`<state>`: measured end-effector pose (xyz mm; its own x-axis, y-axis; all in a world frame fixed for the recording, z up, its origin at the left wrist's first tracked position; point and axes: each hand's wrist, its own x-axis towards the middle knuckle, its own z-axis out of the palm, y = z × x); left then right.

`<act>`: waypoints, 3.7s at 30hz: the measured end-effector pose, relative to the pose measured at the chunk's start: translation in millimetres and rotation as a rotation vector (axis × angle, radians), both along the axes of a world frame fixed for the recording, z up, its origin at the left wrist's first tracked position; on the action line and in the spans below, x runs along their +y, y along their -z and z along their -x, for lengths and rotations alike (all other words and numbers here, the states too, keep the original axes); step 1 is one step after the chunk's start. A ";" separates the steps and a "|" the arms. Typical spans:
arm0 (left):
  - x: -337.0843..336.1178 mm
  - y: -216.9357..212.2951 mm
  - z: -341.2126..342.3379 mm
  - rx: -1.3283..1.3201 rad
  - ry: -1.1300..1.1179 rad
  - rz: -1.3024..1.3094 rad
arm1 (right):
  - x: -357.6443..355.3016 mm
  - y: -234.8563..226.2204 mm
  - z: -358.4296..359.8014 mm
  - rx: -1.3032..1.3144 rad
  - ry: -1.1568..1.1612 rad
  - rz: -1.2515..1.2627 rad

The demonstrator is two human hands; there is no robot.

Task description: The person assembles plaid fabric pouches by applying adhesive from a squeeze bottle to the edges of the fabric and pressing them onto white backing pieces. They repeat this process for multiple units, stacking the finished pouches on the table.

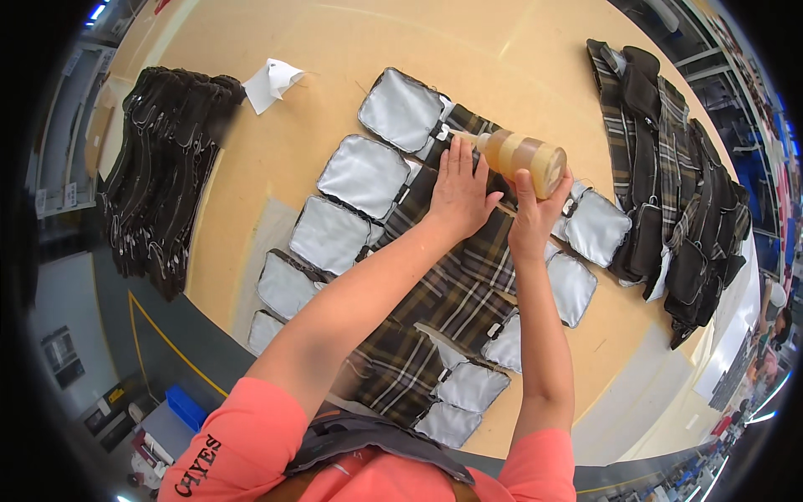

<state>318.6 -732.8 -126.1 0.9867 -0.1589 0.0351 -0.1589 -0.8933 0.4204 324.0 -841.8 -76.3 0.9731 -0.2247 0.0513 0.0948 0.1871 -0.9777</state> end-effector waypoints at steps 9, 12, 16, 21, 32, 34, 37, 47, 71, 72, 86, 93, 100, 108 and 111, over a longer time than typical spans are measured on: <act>-2.0 7.9 0.4 -0.080 0.007 0.015 | 1.5 18.1 -7.7 0.048 -0.037 -0.048; -0.7 3.4 -0.3 -0.085 0.006 -0.002 | 0.0 15.0 -2.7 0.055 -0.061 -0.027; -1.3 4.6 0.2 -0.086 0.002 -0.015 | -1.6 14.8 -1.7 0.059 -0.066 0.000; -2.5 7.9 0.0 -0.065 0.019 -0.013 | 0.7 19.0 -9.7 0.037 -0.036 0.008; 0.0 6.9 0.2 -0.071 0.015 -0.025 | 3.4 19.1 0.7 0.056 -0.035 -0.055; 0.3 6.8 0.6 -0.041 0.024 -0.029 | 4.2 21.7 -0.4 0.049 -0.018 -0.061; -0.6 5.3 0.5 -0.058 0.017 -0.007 | 3.2 22.3 0.0 0.081 -0.006 -0.119; -2.3 11.5 -1.6 -0.088 0.025 0.009 | -91.6 -42.3 40.6 0.171 -0.169 -1.542; 9.9 -3.5 -41.0 -0.295 0.188 -0.063 | -228.9 -75.5 271.0 0.474 0.385 1.274; 15.5 -6.7 -45.2 -0.291 0.153 0.012 | -211.0 -81.4 236.8 0.429 0.327 1.186; 149.0 -27.2 -90.7 0.099 -0.671 0.873 | -24.9 28.5 -17.2 -0.124 -0.119 1.450; 157.1 -26.1 -86.3 0.065 -0.693 0.575 | -48.5 21.5 -7.9 -0.189 -0.056 1.182; 182.4 -6.9 -87.3 -0.105 -0.682 0.410 | -180.3 6.1 57.2 0.242 0.444 0.631; 68.2 -55.2 34.7 -0.086 0.100 0.387 | -67.8 -21.9 104.2 0.223 0.011 0.869; 39.9 -49.5 78.4 -0.008 0.245 0.113 | -23.6 -6.8 106.0 0.004 -0.225 1.171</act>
<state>240.2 -692.9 -76.6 0.9188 -0.3878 0.0740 -0.3685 -0.7750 0.5134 218.0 -865.3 -69.5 0.9852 0.1325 0.1087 0.1709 -0.8073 -0.5648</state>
